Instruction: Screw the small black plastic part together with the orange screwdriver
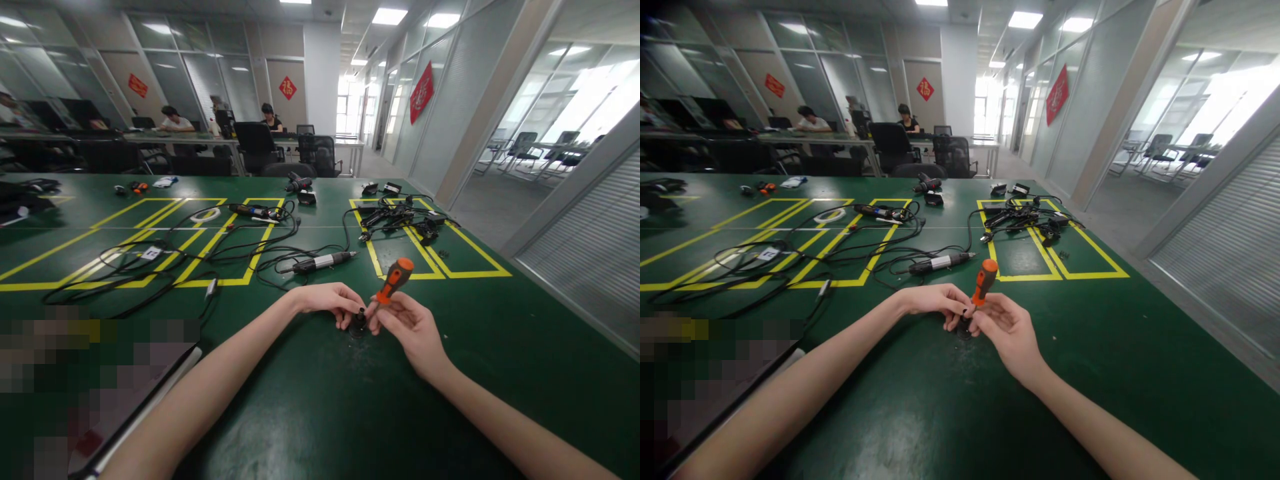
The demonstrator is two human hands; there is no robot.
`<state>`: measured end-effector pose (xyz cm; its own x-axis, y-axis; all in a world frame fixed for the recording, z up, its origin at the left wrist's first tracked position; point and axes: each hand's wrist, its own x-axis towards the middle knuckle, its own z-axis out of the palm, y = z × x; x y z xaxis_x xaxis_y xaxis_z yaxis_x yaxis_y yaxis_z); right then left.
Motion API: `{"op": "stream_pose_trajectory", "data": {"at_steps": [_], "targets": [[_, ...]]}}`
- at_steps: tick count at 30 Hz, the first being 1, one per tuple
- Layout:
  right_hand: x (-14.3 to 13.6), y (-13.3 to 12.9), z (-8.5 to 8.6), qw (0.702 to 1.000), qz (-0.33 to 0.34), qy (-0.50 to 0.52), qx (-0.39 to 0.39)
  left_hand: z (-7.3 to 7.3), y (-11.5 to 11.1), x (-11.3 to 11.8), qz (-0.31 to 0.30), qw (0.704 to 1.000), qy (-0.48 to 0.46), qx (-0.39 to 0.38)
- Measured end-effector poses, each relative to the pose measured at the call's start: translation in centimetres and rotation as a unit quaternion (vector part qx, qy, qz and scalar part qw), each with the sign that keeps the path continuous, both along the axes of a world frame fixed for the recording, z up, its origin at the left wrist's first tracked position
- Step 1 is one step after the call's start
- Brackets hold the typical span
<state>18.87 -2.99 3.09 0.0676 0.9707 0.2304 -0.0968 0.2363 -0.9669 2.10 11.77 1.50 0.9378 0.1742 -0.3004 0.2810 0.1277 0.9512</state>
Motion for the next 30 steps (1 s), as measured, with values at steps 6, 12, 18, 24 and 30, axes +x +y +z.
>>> {"op": "stream_pose_trajectory", "data": {"at_steps": [6,12,18,24,30], "targets": [[0.16,0.14,-0.05,0.999,-0.022,-0.037,0.005,0.29,-0.13,-0.01,-0.002,1.000,-0.008,-0.009],[-0.06,0.08,0.15,1.000,0.010,-0.011,0.016,0.30,-0.16,0.00,0.000,1.000,0.002,-0.003],[-0.14,0.18,0.06,1.000,-0.011,0.022,0.005,0.28,-0.16,0.00,0.000,1.000,-0.005,-0.014],[0.27,0.38,0.24,1.000,-0.019,-0.021,-0.008,0.06,-0.07,0.01,0.000,1.000,-0.014,-0.020],[-0.09,0.00,0.10,1.000,0.026,0.008,0.009,0.13,-0.14,0.01,0.004,1.000,0.001,-0.007]]}}
